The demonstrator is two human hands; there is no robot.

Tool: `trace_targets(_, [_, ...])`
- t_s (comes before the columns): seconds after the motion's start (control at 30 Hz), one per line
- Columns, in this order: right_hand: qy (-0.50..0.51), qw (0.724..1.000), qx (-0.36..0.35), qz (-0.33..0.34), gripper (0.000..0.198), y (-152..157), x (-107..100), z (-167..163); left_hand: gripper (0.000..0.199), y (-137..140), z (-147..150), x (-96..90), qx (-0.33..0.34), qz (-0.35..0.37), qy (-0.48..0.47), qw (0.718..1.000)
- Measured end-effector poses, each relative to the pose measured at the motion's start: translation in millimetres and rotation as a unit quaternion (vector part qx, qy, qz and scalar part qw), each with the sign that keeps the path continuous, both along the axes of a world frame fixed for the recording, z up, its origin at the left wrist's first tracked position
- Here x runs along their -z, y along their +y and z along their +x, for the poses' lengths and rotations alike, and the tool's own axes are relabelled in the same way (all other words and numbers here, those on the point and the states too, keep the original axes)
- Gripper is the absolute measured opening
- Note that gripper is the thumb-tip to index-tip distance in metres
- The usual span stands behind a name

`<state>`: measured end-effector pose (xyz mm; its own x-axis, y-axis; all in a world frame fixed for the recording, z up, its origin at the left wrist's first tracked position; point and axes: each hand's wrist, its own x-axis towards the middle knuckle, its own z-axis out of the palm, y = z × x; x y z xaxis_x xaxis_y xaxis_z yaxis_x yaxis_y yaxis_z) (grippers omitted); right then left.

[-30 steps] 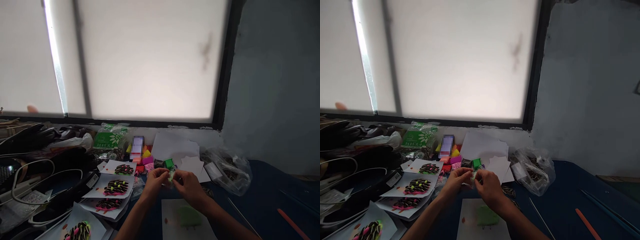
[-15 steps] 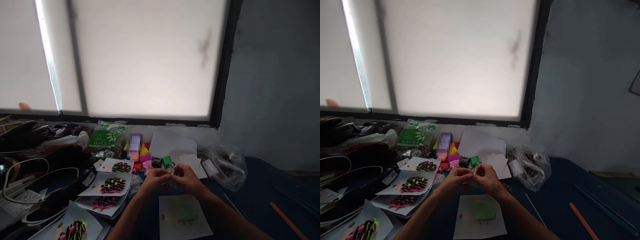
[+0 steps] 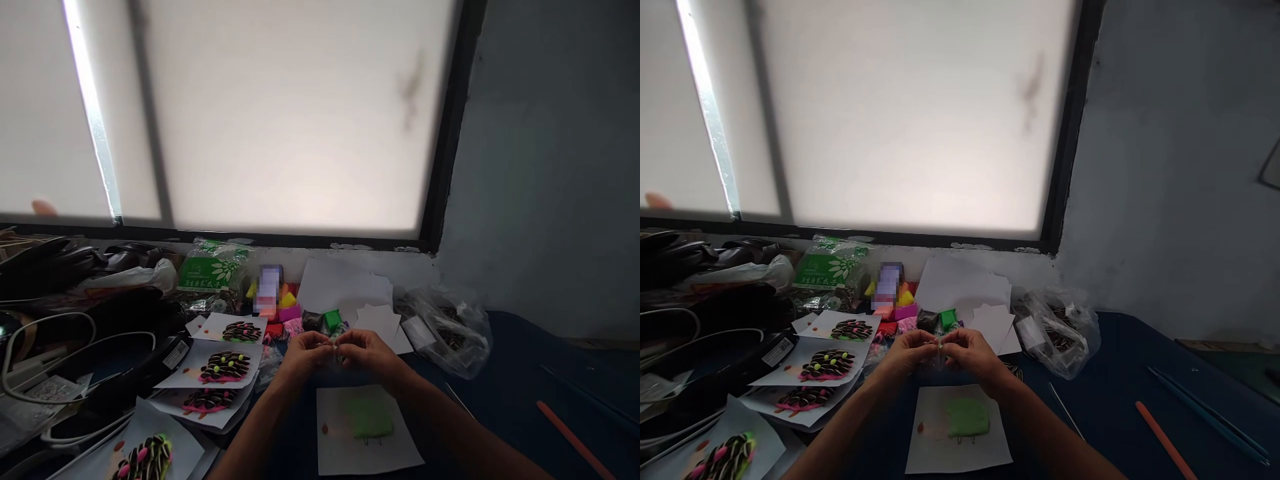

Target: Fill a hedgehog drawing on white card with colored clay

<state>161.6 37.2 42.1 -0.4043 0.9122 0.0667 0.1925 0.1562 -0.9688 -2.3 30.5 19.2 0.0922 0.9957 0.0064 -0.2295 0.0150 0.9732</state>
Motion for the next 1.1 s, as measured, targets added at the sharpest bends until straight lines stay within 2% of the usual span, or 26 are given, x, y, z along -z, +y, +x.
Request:
trace_targets(0.13, [-0.043, 0.997, 0.032, 0.049, 0.023, 4, 6, -1, 0.042, 3, 4, 6.5, -0.009, 0.015, 0.047, 0.999])
trace_targets(0.23, [-0.098, 0.989, 0.071, 0.083, 0.02, 13, 14, 3, 0.039, 8, 0, 9.3, -0.068, 0.041, 0.109, 0.991])
trace_targets(0.33, [-0.174, 0.974, 0.098, 0.104, 0.02, 21, 20, 11, 0.026, 10, -10, 10.6, -0.179, 0.078, 0.204, 0.959])
trace_targets(0.43, [-0.248, 0.954, 0.109, 0.127, 0.026, 23, 23, 16, 0.028, 8, -19, 12.8, -0.233, 0.104, 0.32, 0.912])
trace_targets(0.57, [-0.312, 0.923, 0.129, 0.187, 0.017, 16, 21, 14, 0.036, 2, -17, 17.6, -0.199, 0.126, 0.456, 0.858])
trace_targets(0.67, [-0.34, 0.899, 0.14, 0.238, 0.022, 7, 15, 8, 0.039, -1, -13, 20.5, -0.168, 0.14, 0.515, 0.829])
trace_targets(0.73, [-0.356, 0.886, 0.135, 0.265, 0.022, 3, 10, 3, 0.043, -2, -11, 21.8, -0.162, 0.145, 0.547, 0.808])
trace_targets(0.9, [-0.393, 0.864, 0.091, 0.303, 0.008, 10, 4, -14, 0.047, -3, -9, 24.3, -0.143, 0.146, 0.654, 0.729])
trace_targets(1.0, [-0.414, 0.847, 0.07, 0.326, 0.024, 25, 4, -30, 0.044, -3, -8, 24.5, -0.134, 0.145, 0.671, 0.715])
trace_targets(1.1, [-0.438, 0.825, 0.072, 0.35, 0.027, 42, 7, -45, 0.042, -4, -7, 23.9, -0.125, 0.141, 0.677, 0.711])
